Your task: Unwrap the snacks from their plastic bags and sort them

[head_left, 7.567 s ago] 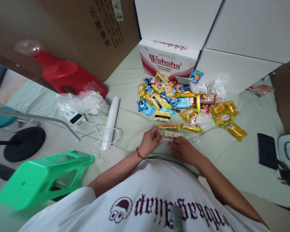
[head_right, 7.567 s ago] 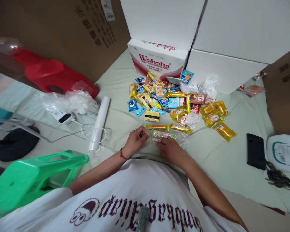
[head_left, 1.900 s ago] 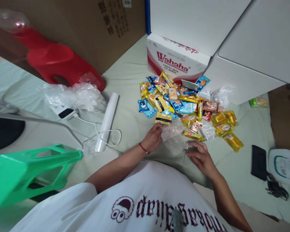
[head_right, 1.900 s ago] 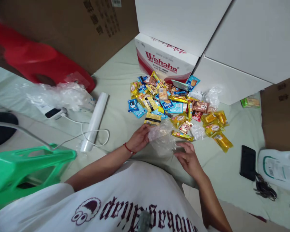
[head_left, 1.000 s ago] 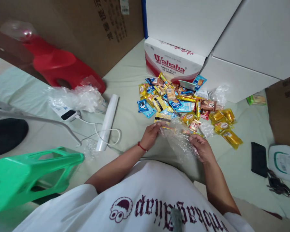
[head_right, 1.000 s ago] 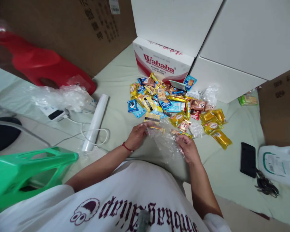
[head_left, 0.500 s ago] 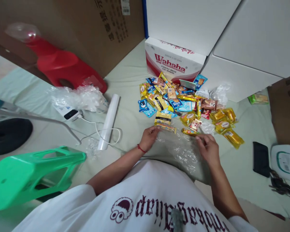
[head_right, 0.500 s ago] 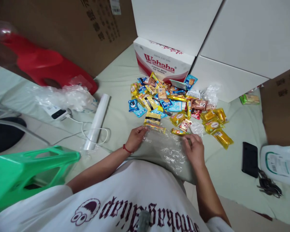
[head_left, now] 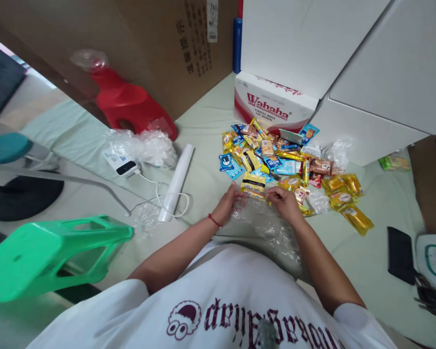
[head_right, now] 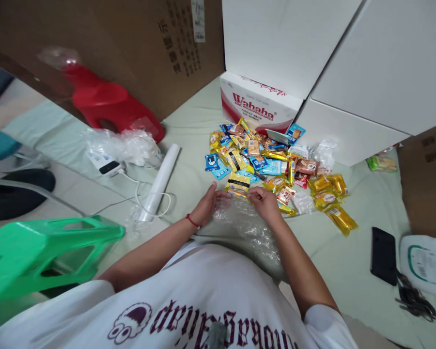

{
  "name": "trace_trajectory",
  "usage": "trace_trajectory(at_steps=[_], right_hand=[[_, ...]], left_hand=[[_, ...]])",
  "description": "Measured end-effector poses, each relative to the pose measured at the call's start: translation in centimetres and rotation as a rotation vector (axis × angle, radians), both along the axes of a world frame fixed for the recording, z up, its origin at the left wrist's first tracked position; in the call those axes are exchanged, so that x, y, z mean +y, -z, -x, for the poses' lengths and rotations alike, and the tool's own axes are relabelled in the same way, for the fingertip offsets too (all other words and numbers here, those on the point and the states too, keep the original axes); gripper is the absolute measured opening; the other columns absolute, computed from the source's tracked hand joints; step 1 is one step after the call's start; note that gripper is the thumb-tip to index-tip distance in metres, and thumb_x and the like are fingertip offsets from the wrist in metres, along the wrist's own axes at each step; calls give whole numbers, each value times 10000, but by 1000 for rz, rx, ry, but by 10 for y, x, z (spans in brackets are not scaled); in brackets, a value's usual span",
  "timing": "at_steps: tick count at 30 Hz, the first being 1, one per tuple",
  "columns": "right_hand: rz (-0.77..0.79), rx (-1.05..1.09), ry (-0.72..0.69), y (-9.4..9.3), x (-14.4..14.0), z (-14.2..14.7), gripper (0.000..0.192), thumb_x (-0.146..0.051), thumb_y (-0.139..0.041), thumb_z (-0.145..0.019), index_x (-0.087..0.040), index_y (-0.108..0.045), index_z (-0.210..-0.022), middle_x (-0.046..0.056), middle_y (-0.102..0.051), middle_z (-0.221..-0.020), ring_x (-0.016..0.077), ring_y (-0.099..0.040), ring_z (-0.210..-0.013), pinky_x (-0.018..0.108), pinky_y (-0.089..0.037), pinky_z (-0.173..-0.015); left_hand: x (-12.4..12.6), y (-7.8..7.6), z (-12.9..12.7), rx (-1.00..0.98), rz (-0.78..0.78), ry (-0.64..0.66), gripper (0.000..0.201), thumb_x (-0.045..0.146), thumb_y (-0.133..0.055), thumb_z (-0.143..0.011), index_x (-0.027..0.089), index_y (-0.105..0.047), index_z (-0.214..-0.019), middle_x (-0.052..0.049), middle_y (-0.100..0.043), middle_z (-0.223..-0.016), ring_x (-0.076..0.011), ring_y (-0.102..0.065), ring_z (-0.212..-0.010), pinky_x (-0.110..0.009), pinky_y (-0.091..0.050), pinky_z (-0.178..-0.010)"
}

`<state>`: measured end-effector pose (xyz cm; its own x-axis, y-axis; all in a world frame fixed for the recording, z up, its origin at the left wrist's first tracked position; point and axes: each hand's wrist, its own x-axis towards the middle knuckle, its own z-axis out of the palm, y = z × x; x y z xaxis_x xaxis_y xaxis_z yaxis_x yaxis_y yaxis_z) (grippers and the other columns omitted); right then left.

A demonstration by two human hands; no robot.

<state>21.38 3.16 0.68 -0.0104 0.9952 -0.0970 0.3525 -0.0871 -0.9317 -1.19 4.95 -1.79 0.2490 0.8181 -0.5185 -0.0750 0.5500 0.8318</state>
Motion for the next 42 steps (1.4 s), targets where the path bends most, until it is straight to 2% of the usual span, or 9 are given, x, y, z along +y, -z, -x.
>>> trace_trajectory(at_steps=[3,7,11,13,15,22,28,35,42], right_hand=[[-32,-50,-51,-16,-1,1,243,-451,-688,-820,-212,-733,-825,8,-656,-705,163,-536,-640,284,-407,-631],[-28,-114,17,-27,-1,1,232,-434,-677,-815,-206,-711,-793,-10,-599,-639,146,-485,-583,271,-361,-575],[64,15,71,-36,-6,2,262,-464,-734,-759,-206,-687,-771,-26,-569,-593,113,-422,-509,246,-299,-492],[157,147,92,-41,-11,3,304,-492,-761,-731,-207,-670,-785,-31,-584,-591,85,-361,-445,230,-244,-432],[246,284,136,-43,-18,1,353,-510,-793,-694,-206,-645,-795,-30,-609,-609,58,-301,-403,215,-193,-387],[296,591,316,-39,-48,-18,466,-469,-914,-609,-206,-589,-815,-50,-588,-650,19,-248,-417,140,-174,-330],[216,817,403,-40,-74,-6,401,-369,-911,-666,-224,-579,-838,-62,-530,-688,25,-250,-451,100,-247,-335],[223,833,465,-40,-98,-52,372,-333,-903,-696,-230,-583,-854,-66,-495,-677,33,-281,-438,106,-258,-312],[309,583,554,-14,-76,-107,474,-392,-942,-562,-207,-576,-799,-79,-471,-600,26,-259,-431,137,-170,-344]], left_hand=[[11,-12,-6,181,-227,39,722,804,-376,-915,171,-702,-794,-65,-660,-731,-204,-616,-707,-322,-472,-663],[0,-36,-11,464,-766,-62,462,597,-667,-873,199,-714,-1103,-110,-668,-1078,-281,-577,-1066,-434,-433,-1005],[-22,-44,-18,603,-1144,275,441,402,-655,-900,263,-685,-1318,-126,-679,-1089,-323,-558,-1117,-512,-335,-1072],[-26,-38,-24,600,-1115,415,381,315,-613,-906,273,-722,-1268,-122,-709,-1012,-318,-585,-1057,-510,-361,-1037],[-25,-30,-28,557,-1023,404,313,276,-571,-914,256,-773,-1153,-120,-734,-959,-299,-617,-981,-484,-415,-981],[-20,-19,-21,-17,-558,131,233,405,-713,-805,209,-786,-909,-76,-763,-978,-235,-682,-918,-328,-552,-741],[-23,-17,-42,-233,-172,-87,426,418,-886,-618,194,-550,-752,7,-651,-797,-164,-653,-792,-314,-583,-719],[-11,-11,-18,-135,-173,-132,376,374,-820,-665,213,-555,-876,24,-614,-865,-138,-658,-747,-237,-516,-605],[-3,17,-10,169,-411,-16,281,339,-655,-818,221,-635,-1072,46,-596,-784,-91,-488,-461,-254,-391,-516]])
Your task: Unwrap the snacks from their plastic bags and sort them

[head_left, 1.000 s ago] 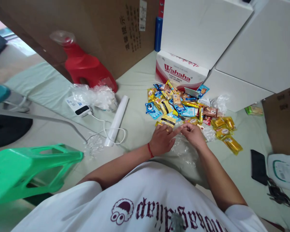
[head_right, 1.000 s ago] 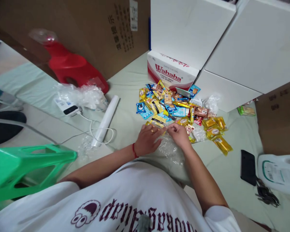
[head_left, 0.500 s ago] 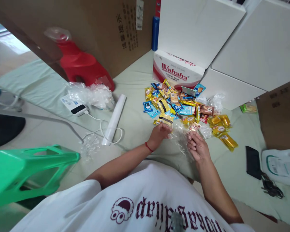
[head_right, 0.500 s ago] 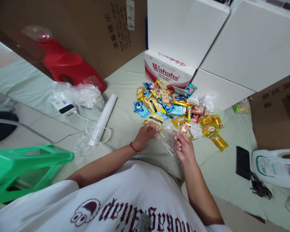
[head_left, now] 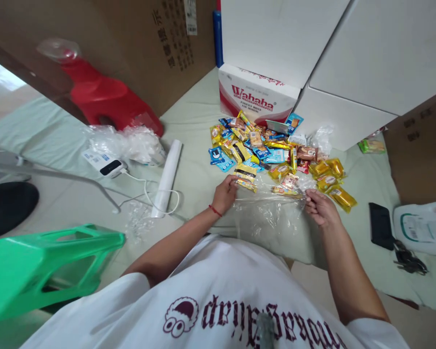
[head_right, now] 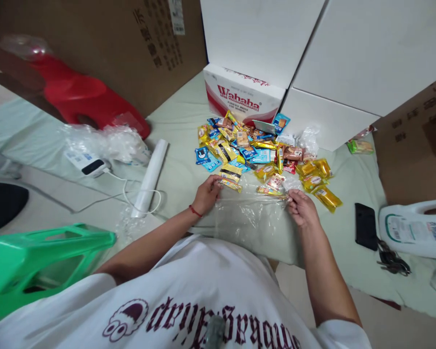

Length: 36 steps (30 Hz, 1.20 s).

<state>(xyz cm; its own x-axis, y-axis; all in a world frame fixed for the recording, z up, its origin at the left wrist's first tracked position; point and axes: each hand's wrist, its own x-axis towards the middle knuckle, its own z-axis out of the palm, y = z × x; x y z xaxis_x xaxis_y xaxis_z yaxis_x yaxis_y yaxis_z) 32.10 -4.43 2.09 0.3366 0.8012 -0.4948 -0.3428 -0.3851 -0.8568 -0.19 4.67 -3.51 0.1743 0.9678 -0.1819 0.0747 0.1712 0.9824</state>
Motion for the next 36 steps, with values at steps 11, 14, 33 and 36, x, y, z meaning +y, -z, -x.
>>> trace_trajectory(at_steps=[11,14,33,36], right_hand=[[-573,-1277,-400,-17,-28,69,231,-259,-547,-986,-224,-713,-1143,103,-706,-1099,254,-621,-1026,436,-502,-963],[-681,-1184,-893,2,-35,122,338,-203,-596,-958,-189,-692,-1282,139,-656,-1348,294,-560,-1256,476,-462,-1101],[-153,-1327,-471,-33,90,-13,305,-338,-520,-1012,-187,-764,-1117,96,-771,-1091,250,-701,-975,355,-527,-890],[86,-1730,-528,-46,184,-54,364,-230,-484,-992,-171,-716,-1267,154,-709,-1241,291,-629,-1134,365,-491,-930]], left_hand=[[-10,-7,-1,455,-462,-78,413,175,-713,-713,186,-639,-1119,-110,-581,-1142,-283,-552,-1100,-439,-478,-1000],[-20,-30,4,506,-592,-191,341,119,-632,-746,184,-637,-1080,-118,-587,-1125,-297,-536,-1153,-462,-452,-1047],[-42,12,-31,888,-846,693,479,377,-463,-1057,249,-505,-1516,-74,-504,-1600,-270,-416,-1493,-486,-272,-1206],[-39,13,-31,873,-839,695,472,405,-450,-1063,258,-514,-1507,-58,-512,-1596,-255,-425,-1484,-470,-254,-1209]])
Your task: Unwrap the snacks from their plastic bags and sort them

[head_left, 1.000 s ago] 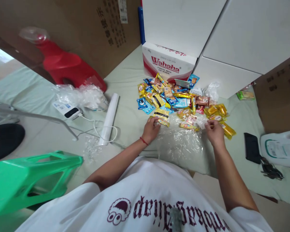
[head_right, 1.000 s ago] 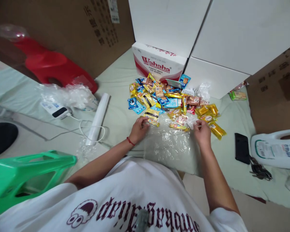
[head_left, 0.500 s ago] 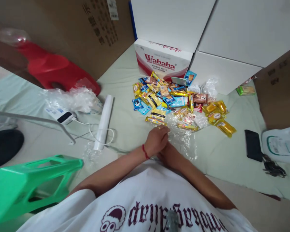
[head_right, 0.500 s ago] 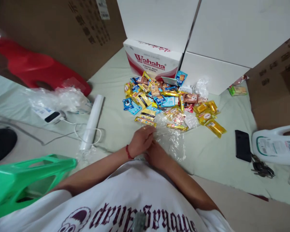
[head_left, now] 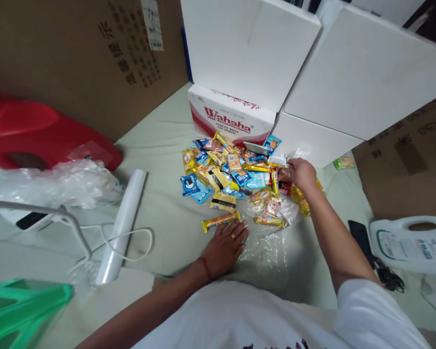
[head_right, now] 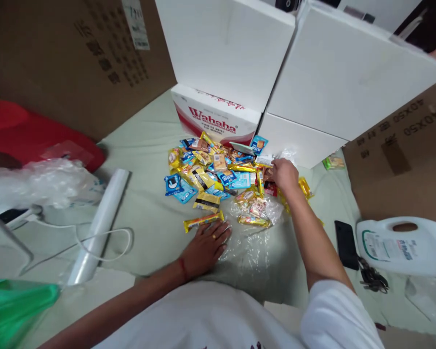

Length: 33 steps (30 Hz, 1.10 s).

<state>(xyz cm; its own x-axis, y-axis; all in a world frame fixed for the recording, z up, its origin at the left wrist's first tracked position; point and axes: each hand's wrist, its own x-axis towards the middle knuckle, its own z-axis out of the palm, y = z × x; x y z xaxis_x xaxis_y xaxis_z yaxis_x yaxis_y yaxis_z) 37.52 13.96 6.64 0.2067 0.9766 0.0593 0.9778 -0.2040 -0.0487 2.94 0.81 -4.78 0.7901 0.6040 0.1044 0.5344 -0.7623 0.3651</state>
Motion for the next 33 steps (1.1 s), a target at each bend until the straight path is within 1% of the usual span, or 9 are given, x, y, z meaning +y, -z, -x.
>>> trace_trajectory(at_steps=[5,11,14,17,21,24,28,31,33], right_hand=[[340,-205,-158,11,96,-9,509,-135,-619,-876,-173,-624,-1384,162,-644,-1334,270,-569,-1209,308,-466,-934],[401,-261,-123,17,101,-3,534,-274,-729,-825,-135,-633,-1332,202,-613,-1316,283,-655,-1053,321,-506,-850],[304,-283,-76,-5,72,-13,525,-387,-702,-855,-139,-641,-1314,196,-612,-1284,287,-660,-1014,328,-510,-814],[69,-191,-91,-38,20,-17,516,-416,-658,-874,-162,-641,-1323,169,-626,-1267,295,-649,-1026,347,-518,-821],[-137,155,-344,-60,-78,17,480,-372,-637,-886,-200,-622,-1335,130,-656,-1207,300,-639,-1085,410,-540,-912],[-67,348,-533,-35,-142,68,506,-308,-630,-919,-261,-556,-1418,118,-622,-1332,289,-612,-1202,443,-528,-1009],[75,397,-555,35,-183,125,527,-236,-624,-933,-219,-543,-1453,179,-600,-1370,313,-602,-1231,495,-527,-1036],[64,442,-538,72,-193,138,517,-230,-592,-969,-198,-520,-1480,211,-558,-1415,334,-558,-1308,541,-504,-1074],[23,507,-515,74,-200,131,526,-272,-578,-996,-238,-487,-1513,197,-492,-1494,324,-535,-1349,537,-497,-1094]], left_hand=[[6,4,0,-16,5,6,468,414,-450,-1065,280,-508,-1509,-41,-524,-1586,-231,-427,-1480,-451,-253,-1206],[8,2,1,-23,34,34,471,410,-445,-1066,262,-495,-1511,-53,-494,-1609,-241,-426,-1480,-466,-273,-1189],[8,1,1,-47,65,40,469,394,-455,-1062,257,-498,-1508,-55,-487,-1614,-252,-417,-1488,-479,-278,-1195],[7,2,2,-98,102,13,472,376,-454,-1059,249,-497,-1512,-64,-478,-1620,-259,-419,-1493,-496,-275,-1215],[9,7,4,-230,185,-45,495,315,-406,-1063,206,-465,-1542,-109,-460,-1627,-248,-440,-1489,-494,-313,-1232],[15,14,8,-403,284,-91,518,309,-360,-1073,205,-419,-1577,-115,-445,-1636,-237,-419,-1512,-484,-354,-1238],[26,20,14,-634,446,-171,498,307,-345,-1074,234,-466,-1551,-92,-461,-1628,-211,-425,-1516,-461,-374,-1255],[32,14,19,-705,498,-172,447,306,-415,-1050,222,-573,-1460,-108,-494,-1603,-236,-449,-1502,-500,-381,-1248],[33,5,26,-713,467,-130,404,274,-437,-1035,222,-635,-1383,-116,-516,-1585,-252,-479,-1479,-536,-396,-1226]])
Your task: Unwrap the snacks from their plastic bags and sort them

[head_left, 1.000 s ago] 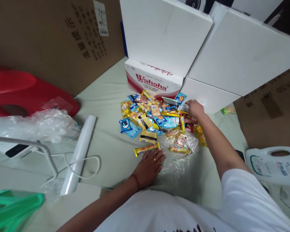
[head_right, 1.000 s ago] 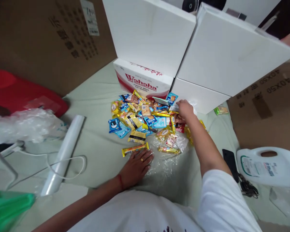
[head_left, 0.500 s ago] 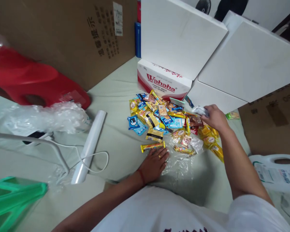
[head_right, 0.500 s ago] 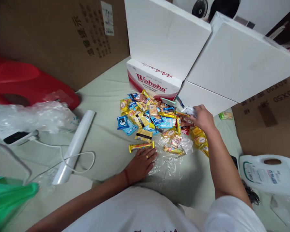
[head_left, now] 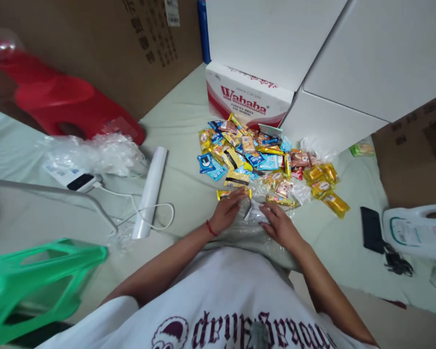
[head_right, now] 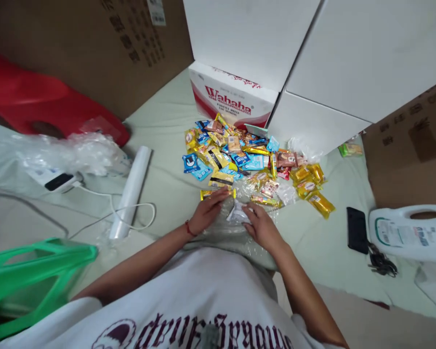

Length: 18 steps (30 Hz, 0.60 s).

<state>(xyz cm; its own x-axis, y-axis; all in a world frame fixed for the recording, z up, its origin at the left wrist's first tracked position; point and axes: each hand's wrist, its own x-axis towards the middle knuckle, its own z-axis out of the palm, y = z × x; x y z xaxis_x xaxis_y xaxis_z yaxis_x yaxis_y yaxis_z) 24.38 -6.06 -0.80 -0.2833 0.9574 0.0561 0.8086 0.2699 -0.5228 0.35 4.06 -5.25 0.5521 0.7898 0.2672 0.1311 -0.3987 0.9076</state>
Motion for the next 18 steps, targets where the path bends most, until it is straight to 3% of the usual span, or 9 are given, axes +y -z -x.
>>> trace_trajectory(at_steps=[2,5,7,9,11,14,16,18], right_hand=[[-30,66,49,-11,-14,-13,503,-311,-562,-1014,-292,-489,-1511,168,-473,-1513,312,-539,-1354,526,-506,-1092],[-18,98,51,-31,-47,-33,424,-328,-575,-1013,-324,-560,-1437,140,-569,-1391,299,-580,-1286,503,-533,-1053],[43,62,-31,-32,-72,-39,452,-371,-653,-975,-308,-581,-1417,141,-609,-1352,313,-592,-1251,511,-537,-1036],[69,13,-81,-22,-90,-38,484,-403,-697,-946,-282,-601,-1404,153,-616,-1379,338,-583,-1263,549,-518,-1048],[42,5,-41,-7,-99,-34,337,-370,-632,-988,-272,-667,-1309,149,-640,-1360,333,-596,-1250,561,-510,-1039],[29,84,31,5,-96,-32,260,-319,-482,-1057,-258,-731,-1100,124,-707,-1219,281,-651,-1129,502,-534,-964],[95,157,11,-2,-84,-36,309,-362,-447,-1071,-241,-729,-1038,112,-736,-1069,251,-674,-1003,446,-547,-899],[195,210,5,-15,-67,-44,355,-427,-434,-1072,-228,-716,-987,90,-732,-938,225,-670,-890,387,-548,-834]], left_hand=[[-4,-12,11,31,-105,31,360,234,-449,-1018,243,-690,-1285,-105,-564,-1544,-260,-487,-1467,-565,-405,-1203],[-17,-26,36,130,-293,160,320,240,-510,-981,255,-698,-1240,-106,-642,-1453,-276,-487,-1448,-564,-409,-1186],[-25,-28,55,209,-363,324,402,327,-576,-961,238,-632,-1348,-140,-625,-1461,-294,-500,-1430,-548,-406,-1191],[-31,-26,72,283,-384,452,574,437,-631,-937,208,-540,-1456,-187,-545,-1532,-314,-483,-1446,-540,-395,-1207],[-33,-22,85,346,-381,506,636,470,-646,-931,189,-510,-1485,-217,-464,-1590,-326,-440,-1483,-534,-385,-1218],[-28,-18,92,369,-335,560,374,367,-578,-988,204,-660,-1314,-186,-517,-1558,-304,-448,-1480,-511,-377,-1227],[-21,-21,90,314,-235,576,260,342,-532,-1020,211,-743,-1097,-146,-662,-1399,-278,-513,-1421,-468,-407,-1203],[-12,-26,83,242,-68,532,314,382,-511,-1039,190,-747,-961,-129,-748,-1182,-246,-630,-1250,-391,-496,-1087]])
